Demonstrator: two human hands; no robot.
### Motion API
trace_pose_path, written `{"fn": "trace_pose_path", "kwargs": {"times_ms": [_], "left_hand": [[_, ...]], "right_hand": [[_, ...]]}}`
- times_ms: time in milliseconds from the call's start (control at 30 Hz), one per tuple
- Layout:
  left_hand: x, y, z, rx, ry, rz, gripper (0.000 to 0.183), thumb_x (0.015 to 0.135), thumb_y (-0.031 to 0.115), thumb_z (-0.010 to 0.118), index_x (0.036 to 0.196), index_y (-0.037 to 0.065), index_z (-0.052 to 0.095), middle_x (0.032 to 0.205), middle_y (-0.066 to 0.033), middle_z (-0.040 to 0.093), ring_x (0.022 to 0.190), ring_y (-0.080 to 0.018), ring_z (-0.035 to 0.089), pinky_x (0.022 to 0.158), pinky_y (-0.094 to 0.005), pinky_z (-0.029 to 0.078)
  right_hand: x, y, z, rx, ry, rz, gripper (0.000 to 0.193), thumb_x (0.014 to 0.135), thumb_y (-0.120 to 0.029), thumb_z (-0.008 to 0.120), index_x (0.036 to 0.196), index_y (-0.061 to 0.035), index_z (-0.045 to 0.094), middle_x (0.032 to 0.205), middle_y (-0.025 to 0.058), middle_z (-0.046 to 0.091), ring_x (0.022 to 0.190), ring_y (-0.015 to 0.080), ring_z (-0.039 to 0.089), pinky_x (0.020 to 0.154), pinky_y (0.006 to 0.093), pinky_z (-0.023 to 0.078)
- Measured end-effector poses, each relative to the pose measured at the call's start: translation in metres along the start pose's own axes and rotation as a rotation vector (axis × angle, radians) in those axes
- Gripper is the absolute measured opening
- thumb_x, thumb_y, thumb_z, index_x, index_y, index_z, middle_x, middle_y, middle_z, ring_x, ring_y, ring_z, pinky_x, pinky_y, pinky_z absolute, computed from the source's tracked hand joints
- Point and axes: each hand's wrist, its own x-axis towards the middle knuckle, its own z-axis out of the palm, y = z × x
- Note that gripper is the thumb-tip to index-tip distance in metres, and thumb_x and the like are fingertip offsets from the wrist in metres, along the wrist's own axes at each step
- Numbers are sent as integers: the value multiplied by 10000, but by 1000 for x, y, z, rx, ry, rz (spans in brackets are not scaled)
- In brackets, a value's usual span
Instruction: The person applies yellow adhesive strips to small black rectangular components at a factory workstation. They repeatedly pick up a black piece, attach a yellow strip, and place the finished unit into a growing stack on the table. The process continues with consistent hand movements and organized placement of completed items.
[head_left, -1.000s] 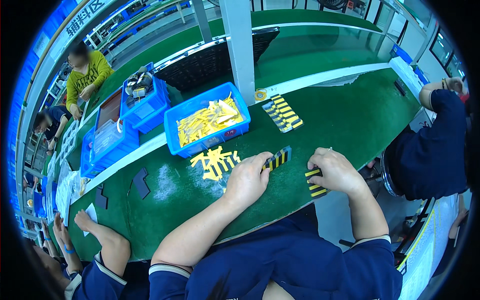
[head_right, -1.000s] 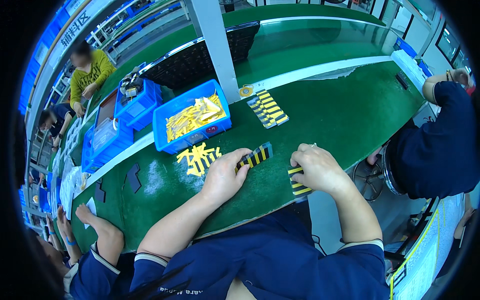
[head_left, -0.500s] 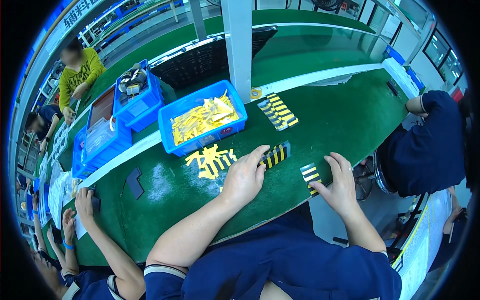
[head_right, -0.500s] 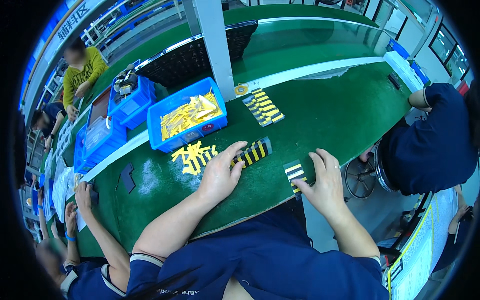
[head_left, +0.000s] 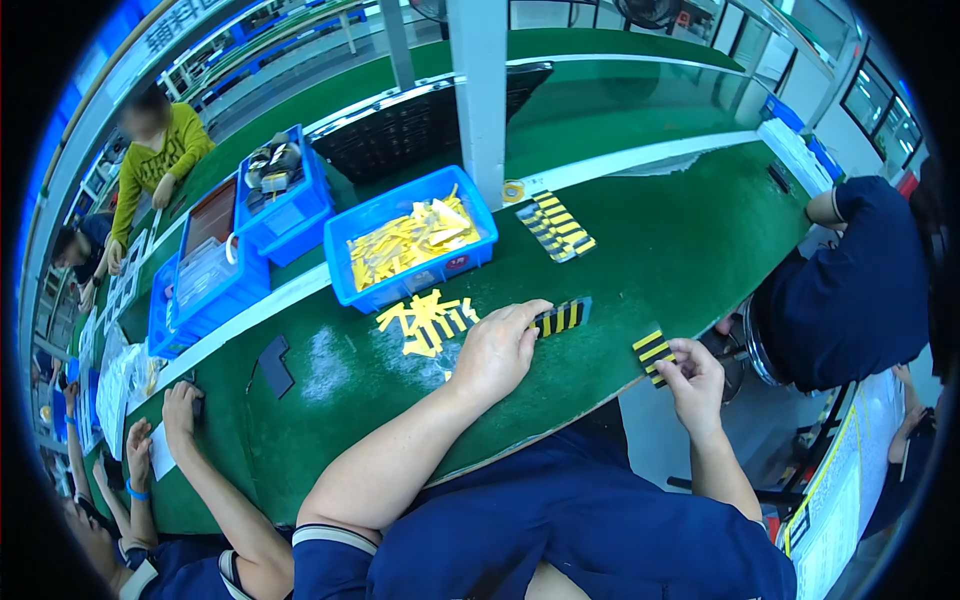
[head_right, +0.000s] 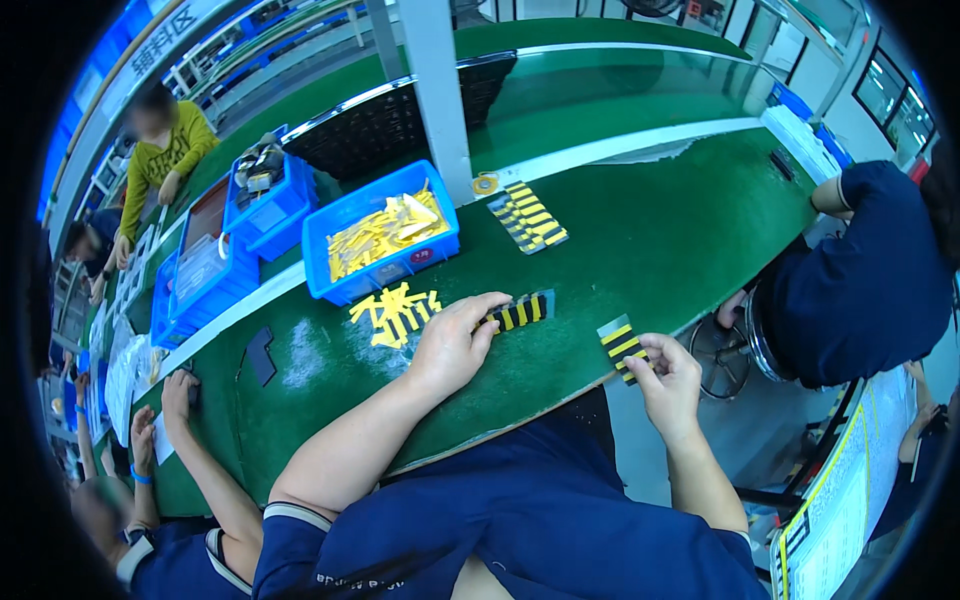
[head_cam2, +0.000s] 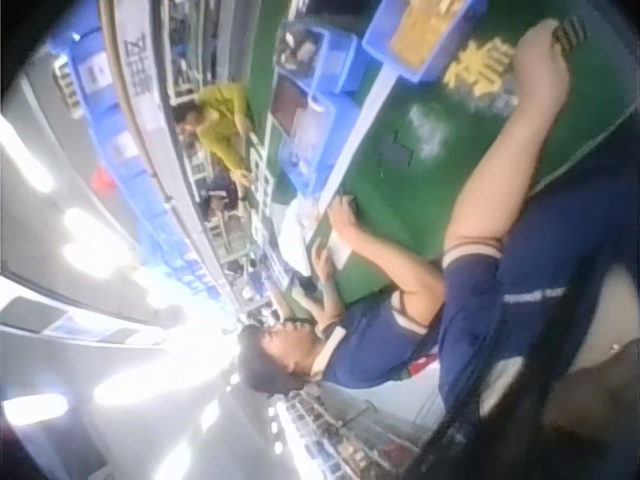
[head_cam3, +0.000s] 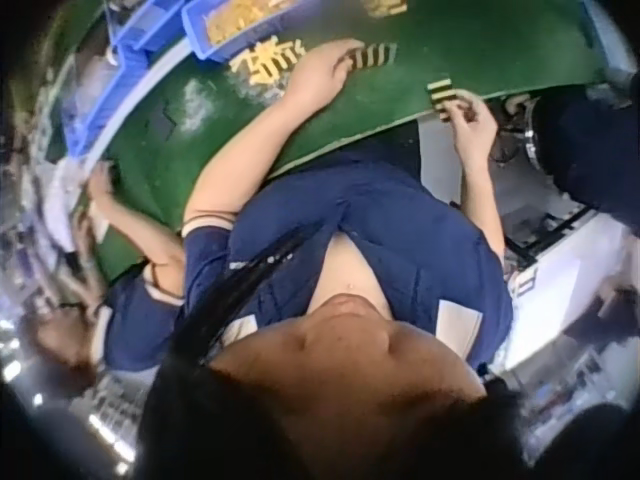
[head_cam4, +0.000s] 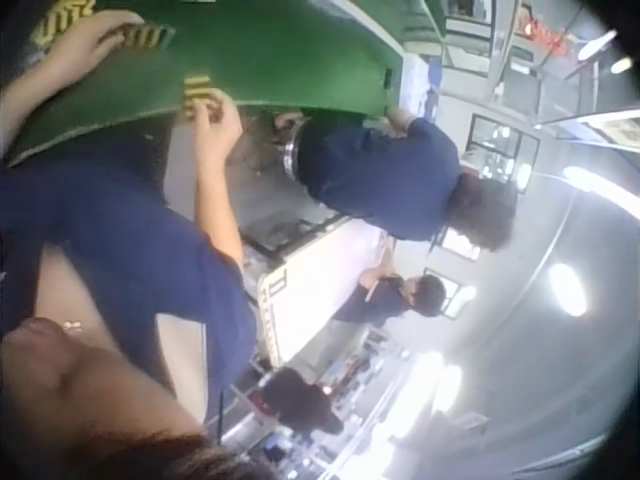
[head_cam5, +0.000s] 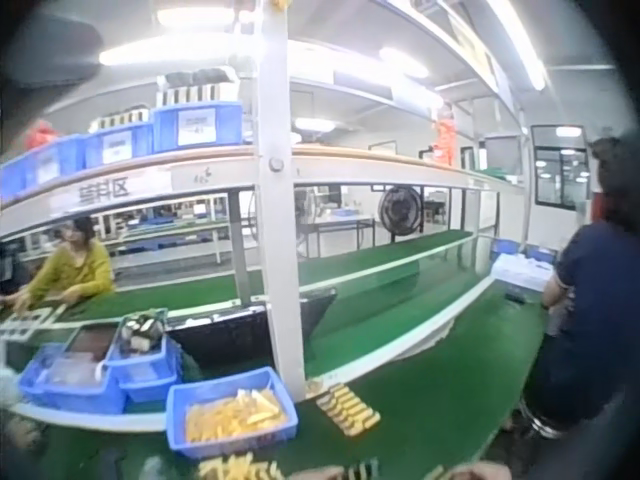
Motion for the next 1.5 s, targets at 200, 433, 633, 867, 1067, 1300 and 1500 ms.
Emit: {"fn": "trace_pose_path", "kwargs": {"times_ms": [200, 433, 633, 867, 1067, 1300, 1500], "left_hand": [[-3, -4, -8, -216, -72, -20, 409, 828, 49, 506, 1236, 60, 530, 1138, -169, 603, 1040, -287, 596, 875, -355, 476], [-1, 2, -7, -275, -126, -151, 562, 858, 283, 629, 1320, 35, 429, 1145, -193, 604, 1065, -290, 599, 896, -361, 467], [-7, 5, -5, -168, -56, -111, 422, 805, 10, 575, 1217, 28, 488, 1037, -185, 624, 979, -372, 587, 828, -443, 478], [-5, -12, 30, -145, 121, 57, 346, 726, -42, 557, 1068, 11, 555, 934, -168, 578, 940, -365, 560, 843, -437, 448], [-5, -4, 27, -146, 215, 117, 288, 713, -36, 557, 995, 15, 576, 911, -160, 551, 933, -347, 539, 808, -435, 447], [-6, -4, 22, -91, 131, 32, 297, 791, -4, 496, 1065, 54, 595, 908, -148, 577, 912, -340, 559, 812, -427, 455], [-5, -1, 14, 28, 75, 81, 231, 773, -14, 557, 1003, 0, 569, 906, -154, 573, 896, -333, 577, 788, -409, 474]], "right_hand": [[40, -53, 47, -231, -310, -720, 127, 674, -21, 733, 778, -37, 662, 753, 83, 613, 676, 248, 596, 604, 333, 482], [63, -45, 92, -305, -308, -929, 217, 614, -46, 732, 815, -55, 649, 785, 88, 574, 727, 282, 575, 623, 385, 460], [62, -45, 87, -325, -256, -794, 482, 644, 0, 671, 1114, -42, 577, 1186, 160, 522, 1135, 349, 486, 974, 433, 371], [86, -2, 104, 731, -359, 187, 319, 931, -110, 522, 1213, 37, 495, 1051, 117, 595, 982, 177, 565, 880, 291, 449], [77, -24, 118, 648, -334, 188, 233, 917, -133, 560, 1102, 8, 569, 880, 59, 617, 763, 109, 577, 698, 224, 461], [82, -20, 126, 555, -390, 214, 206, 889, -127, 587, 1048, 1, 615, 836, 57, 633, 692, 102, 590, 638, 220, 480], [121, -39, 108, 466, -374, -1, 159, 887, -107, 598, 995, 5, 630, 855, 54, 628, 711, 109, 574, 665, 233, 479]]}}
